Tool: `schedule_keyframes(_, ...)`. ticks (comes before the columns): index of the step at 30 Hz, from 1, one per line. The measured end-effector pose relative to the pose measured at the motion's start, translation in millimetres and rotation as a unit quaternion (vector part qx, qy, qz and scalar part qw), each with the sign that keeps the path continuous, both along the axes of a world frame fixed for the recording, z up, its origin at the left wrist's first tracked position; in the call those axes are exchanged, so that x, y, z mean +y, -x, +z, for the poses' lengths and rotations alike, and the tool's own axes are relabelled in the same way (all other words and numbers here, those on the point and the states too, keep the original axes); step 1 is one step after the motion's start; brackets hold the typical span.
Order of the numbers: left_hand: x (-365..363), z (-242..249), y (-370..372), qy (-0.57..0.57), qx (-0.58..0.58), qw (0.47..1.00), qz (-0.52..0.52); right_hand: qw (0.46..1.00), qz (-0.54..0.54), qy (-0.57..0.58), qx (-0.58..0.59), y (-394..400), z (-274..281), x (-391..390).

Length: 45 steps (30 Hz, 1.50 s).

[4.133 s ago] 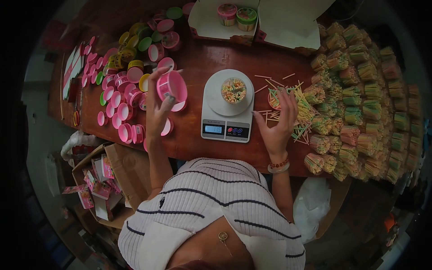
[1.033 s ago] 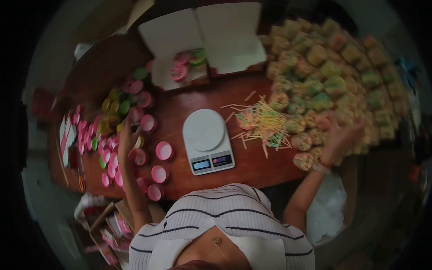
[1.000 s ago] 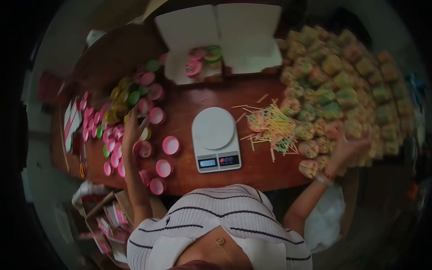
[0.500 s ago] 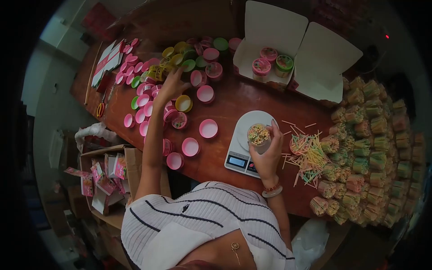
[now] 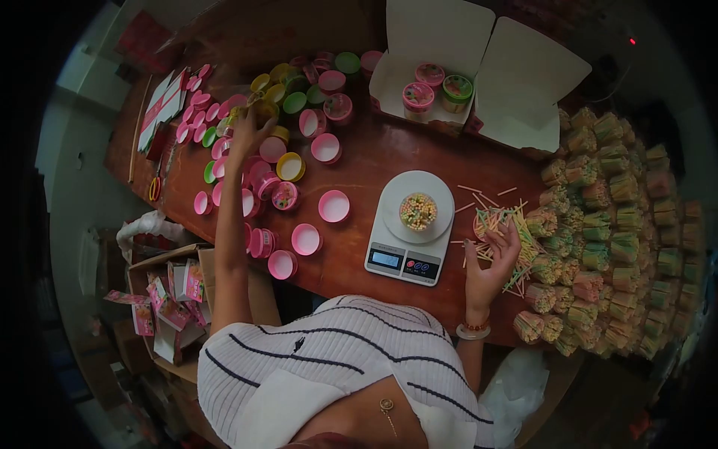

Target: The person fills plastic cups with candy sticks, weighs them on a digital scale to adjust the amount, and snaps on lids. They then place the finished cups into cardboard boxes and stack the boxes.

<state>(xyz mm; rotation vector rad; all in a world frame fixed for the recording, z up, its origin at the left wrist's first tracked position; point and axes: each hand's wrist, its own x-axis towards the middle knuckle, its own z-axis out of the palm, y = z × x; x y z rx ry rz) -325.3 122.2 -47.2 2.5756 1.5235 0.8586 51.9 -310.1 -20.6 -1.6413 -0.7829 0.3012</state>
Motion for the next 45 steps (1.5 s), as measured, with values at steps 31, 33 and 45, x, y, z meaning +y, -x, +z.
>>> schedule_keyframes(31, -211.8, 79.3, -100.4, 0.651, -0.723, 0.063, -0.225, 0.942, 0.258, 0.046, -0.207, 28.2, 9.8, 81.2)
schedule_keyframes(33, -226.3, 64.0, -109.5, 0.635, -0.620, 0.370, -0.275, 0.960, 0.260, 0.017, -0.098, 30.4, 12.7, 74.9)
schedule_keyframes(45, -275.0, 115.6, -226.8, 0.316, 0.036, 0.852, -0.415, 0.944, 0.217, -0.153, 0.196, 20.7, 12.3, 18.5)
